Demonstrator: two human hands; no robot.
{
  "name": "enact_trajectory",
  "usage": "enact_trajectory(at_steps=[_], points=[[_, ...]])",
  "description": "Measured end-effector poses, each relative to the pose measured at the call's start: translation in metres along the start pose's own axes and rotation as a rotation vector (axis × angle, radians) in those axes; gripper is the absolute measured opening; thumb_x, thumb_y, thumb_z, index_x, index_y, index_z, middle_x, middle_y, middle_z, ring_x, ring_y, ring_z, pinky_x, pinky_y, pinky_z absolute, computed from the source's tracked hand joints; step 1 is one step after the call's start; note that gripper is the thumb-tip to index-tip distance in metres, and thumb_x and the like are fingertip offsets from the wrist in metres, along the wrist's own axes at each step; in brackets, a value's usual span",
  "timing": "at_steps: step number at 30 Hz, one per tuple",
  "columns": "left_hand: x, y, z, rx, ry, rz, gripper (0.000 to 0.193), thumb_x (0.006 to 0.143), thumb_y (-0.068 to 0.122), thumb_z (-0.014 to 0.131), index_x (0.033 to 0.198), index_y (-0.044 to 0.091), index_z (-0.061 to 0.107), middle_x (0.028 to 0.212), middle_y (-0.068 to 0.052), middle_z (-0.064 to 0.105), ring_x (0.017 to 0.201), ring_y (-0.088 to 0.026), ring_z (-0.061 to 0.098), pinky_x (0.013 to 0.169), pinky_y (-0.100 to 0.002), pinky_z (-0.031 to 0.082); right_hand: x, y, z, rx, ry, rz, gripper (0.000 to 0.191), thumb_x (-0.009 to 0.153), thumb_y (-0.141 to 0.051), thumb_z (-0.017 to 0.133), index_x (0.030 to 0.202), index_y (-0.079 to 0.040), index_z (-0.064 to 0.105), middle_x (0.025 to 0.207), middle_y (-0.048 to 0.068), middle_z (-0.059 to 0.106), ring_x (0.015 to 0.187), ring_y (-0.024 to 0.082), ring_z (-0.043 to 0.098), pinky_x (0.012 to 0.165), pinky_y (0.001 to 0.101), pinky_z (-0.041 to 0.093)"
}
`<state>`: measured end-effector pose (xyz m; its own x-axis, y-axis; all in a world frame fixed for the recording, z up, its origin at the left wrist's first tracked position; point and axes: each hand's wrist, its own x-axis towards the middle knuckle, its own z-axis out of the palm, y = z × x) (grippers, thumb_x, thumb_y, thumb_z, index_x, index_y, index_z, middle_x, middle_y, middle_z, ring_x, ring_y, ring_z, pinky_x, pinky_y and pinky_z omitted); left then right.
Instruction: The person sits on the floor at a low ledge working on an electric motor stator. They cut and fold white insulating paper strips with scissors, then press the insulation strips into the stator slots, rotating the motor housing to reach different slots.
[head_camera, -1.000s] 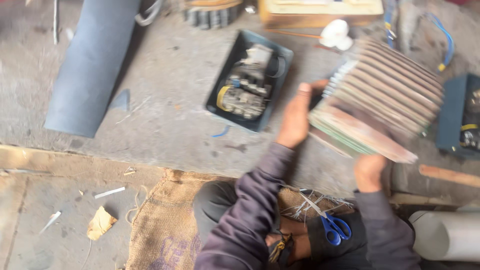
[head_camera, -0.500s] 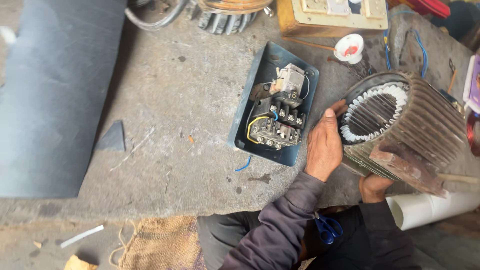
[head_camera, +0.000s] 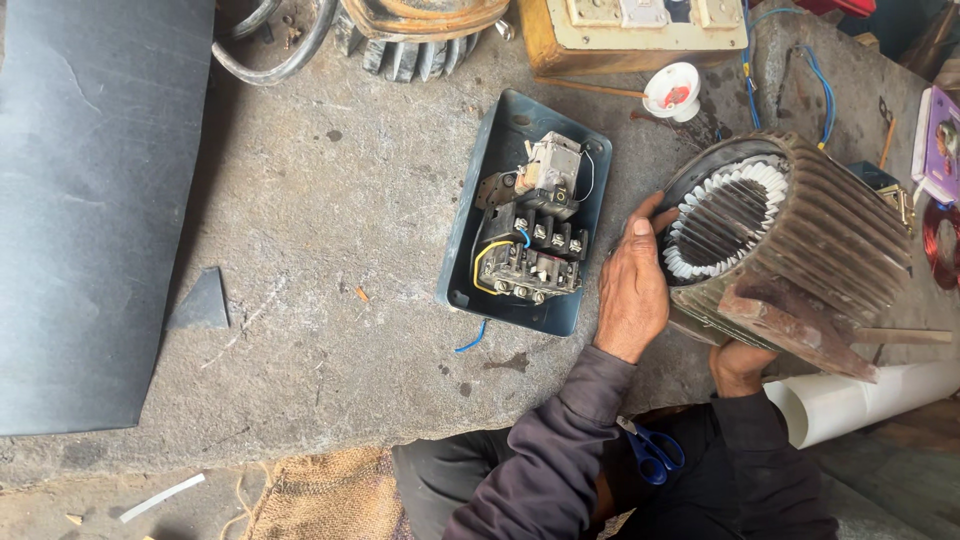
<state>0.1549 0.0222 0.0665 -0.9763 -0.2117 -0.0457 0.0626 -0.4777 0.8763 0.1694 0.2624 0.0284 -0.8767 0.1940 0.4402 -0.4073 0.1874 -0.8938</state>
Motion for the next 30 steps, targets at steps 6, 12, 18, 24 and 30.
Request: enact_trajectory(at_steps=[6, 12, 18, 24, 30], points=[[0.001, -0.003, -0.001, 0.003, -0.037, 0.005, 0.062, 0.114, 0.042, 0.013, 0.154, 0.004, 0.042, 0.132, -0.017, 0.069, 0.129, -0.036, 0.063, 0.112, -0.041, 0.045, -0.002, 0.0, -0.004, -0.028, 0.023, 0.069, 0.042, 0.102, -0.04, 0.06, 0.131, -0.01, 0.06, 0.125, 0.006, 0.063, 0.115, 0.02, 0.063, 0.102, 0.035, 0.054], [0.001, -0.002, -0.001, -0.023, -0.019, -0.001, 0.066, 0.113, 0.046, 0.012, 0.156, 0.004, 0.039, 0.133, -0.017, 0.069, 0.129, -0.035, 0.064, 0.112, -0.041, 0.045, 0.0, -0.003, -0.001, -0.01, 0.016, 0.116, 0.042, 0.107, -0.04, 0.06, 0.136, -0.01, 0.059, 0.13, 0.005, 0.062, 0.121, 0.019, 0.062, 0.107, 0.0358, 0.052], [-0.001, 0.0, -0.001, -0.016, -0.01, -0.041, 0.068, 0.11, 0.048, 0.014, 0.156, 0.005, 0.039, 0.132, -0.013, 0.07, 0.118, -0.033, 0.068, 0.104, -0.039, 0.048, 0.001, -0.018, 0.017, 0.021, -0.03, 0.129, 0.049, 0.11, -0.049, 0.051, 0.136, -0.008, 0.061, 0.131, 0.006, 0.064, 0.122, 0.02, 0.063, 0.109, 0.0365, 0.052], [-0.002, -0.008, 0.001, -0.011, -0.011, 0.037, 0.07, 0.113, 0.053, 0.016, 0.157, 0.003, 0.039, 0.131, -0.014, 0.071, 0.13, -0.029, 0.062, 0.113, -0.036, 0.043, 0.003, -0.024, 0.027, 0.076, -0.062, 0.114, 0.058, 0.109, -0.053, 0.044, 0.137, -0.005, 0.061, 0.135, 0.009, 0.064, 0.125, 0.023, 0.061, 0.111, 0.0382, 0.049], [0.009, -0.027, -0.002, -0.049, -0.096, -0.006, 0.076, 0.11, 0.058, 0.018, 0.158, 0.004, 0.038, 0.135, -0.013, 0.069, 0.132, -0.023, 0.057, 0.117, -0.036, 0.038, -0.002, 0.015, -0.003, -0.02, -0.015, 0.178, 0.057, 0.112, -0.046, 0.037, 0.139, -0.002, 0.06, 0.141, 0.012, 0.062, 0.131, 0.025, 0.057, 0.117, 0.0399, 0.043]])
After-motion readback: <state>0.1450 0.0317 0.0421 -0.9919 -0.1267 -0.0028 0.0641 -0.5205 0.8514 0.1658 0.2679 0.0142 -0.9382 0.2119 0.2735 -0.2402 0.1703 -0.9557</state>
